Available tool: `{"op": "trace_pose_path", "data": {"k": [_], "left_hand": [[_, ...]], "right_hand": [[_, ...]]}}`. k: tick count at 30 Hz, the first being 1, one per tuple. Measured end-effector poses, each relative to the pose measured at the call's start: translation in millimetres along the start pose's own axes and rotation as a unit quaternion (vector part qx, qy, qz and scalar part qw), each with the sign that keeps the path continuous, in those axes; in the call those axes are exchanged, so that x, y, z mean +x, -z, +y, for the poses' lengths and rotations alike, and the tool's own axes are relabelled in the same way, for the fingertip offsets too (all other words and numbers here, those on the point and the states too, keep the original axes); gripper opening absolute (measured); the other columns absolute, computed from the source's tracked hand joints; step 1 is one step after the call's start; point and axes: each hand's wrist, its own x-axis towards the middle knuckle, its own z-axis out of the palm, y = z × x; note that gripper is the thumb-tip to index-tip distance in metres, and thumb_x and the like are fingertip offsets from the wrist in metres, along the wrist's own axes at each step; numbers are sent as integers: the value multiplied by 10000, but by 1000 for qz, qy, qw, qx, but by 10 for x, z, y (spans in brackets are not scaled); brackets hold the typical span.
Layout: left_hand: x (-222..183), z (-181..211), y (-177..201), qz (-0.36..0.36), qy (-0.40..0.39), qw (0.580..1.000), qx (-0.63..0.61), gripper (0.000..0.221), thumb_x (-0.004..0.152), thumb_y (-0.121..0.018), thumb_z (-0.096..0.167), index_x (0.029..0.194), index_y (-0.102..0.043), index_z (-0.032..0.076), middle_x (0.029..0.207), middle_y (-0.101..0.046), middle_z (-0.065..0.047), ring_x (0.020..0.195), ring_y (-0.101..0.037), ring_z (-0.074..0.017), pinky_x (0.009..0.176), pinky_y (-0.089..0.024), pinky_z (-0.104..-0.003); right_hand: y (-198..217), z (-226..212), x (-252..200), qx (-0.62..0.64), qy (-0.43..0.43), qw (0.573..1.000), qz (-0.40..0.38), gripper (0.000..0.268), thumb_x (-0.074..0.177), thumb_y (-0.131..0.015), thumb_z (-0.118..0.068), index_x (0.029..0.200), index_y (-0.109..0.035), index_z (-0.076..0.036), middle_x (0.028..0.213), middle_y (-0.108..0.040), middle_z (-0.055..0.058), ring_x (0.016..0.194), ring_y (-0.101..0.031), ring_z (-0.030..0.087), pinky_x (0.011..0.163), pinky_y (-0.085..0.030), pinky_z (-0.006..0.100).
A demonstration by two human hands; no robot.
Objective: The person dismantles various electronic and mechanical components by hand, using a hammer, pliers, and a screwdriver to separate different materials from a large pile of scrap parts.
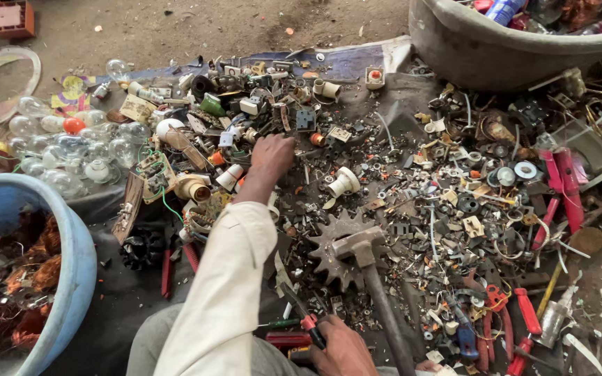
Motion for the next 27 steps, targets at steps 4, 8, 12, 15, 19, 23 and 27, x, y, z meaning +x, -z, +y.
{"op": "trace_pose_path", "data": {"k": [4, 8, 12, 15, 19, 23, 27], "left_hand": [[-422, -111, 103, 87, -54, 993, -62, 305, 1015, -515, 3, 1226, -698, 124, 938, -738, -117, 825, -678, -247, 750, -545, -364], [-1252, -21, 224, 226, 0, 921, -319, 165, 1028, -573, 36, 1122, -705, 67, 1063, -729, -118, 881, -700, -233, 729, -613, -352], [-2315, 397, 276, 204, 19, 785, -584, 387, 919, -620, -17, 1288, -572, 89, 1103, -718, -133, 937, -723, -261, 813, -653, -381], [-2824, 706, 214, 276, -57, 784, -554, 560, 905, -678, -2, 1410, -461, 102, 1159, -724, -153, 1075, -720, -293, 940, -607, -404], [-3234, 864, 76, 323, -75, 797, -505, 580, 920, -724, 23, 1433, -471, 120, 1226, -755, -153, 1190, -721, -293, 1018, -563, -411], [-3357, 942, 30, 360, -126, 792, -477, 602, 880, -764, 61, 1407, -477, 107, 1176, -756, -140, 1103, -744, -268, 927, -609, -363], [-3556, 1025, 42, 354, -160, 780, -490, 571, 855, -780, 39, 1370, -538, 94, 1150, -746, -138, 1068, -753, -269, 908, -605, -364]], "right_hand": [[105, -147, -143, 2, 10, 1000, 26, 270, 815, -666, -228, 994, -683, -26, 1095, -636, 160, 1040, -645, 395, 905, -508, 483], [87, -120, -265, -10, 68, 995, 68, 295, 818, -682, -247, 1010, -674, -23, 1043, -640, 183, 1015, -625, 417, 872, -497, 506], [30, -105, -286, -49, 71, 994, 72, 360, 797, -732, -277, 1072, -689, -49, 1053, -656, 180, 1013, -628, 415, 881, -506, 497], [16, -129, -327, 4, 4, 998, 55, 398, 781, -771, -295, 1088, -699, -51, 1038, -693, 170, 1010, -677, 351, 910, -528, 444], [4, -90, -409, 25, -15, 997, 75, 410, 775, -818, -293, 1024, -683, 3, 1042, -677, 177, 1009, -670, 315, 925, -513, 414], [-71, 15, -378, 20, 93, 989, 111, 422, 770, -823, -259, 1082, -684, -11, 1071, -664, 176, 1027, -646, 318, 918, -510, 407], [-61, -62, -355, 162, 35, 975, 148, 321, 853, -749, -183, 1132, -704, -31, 957, -702, 162, 823, -627, 258, 730, -504, 392]]}}
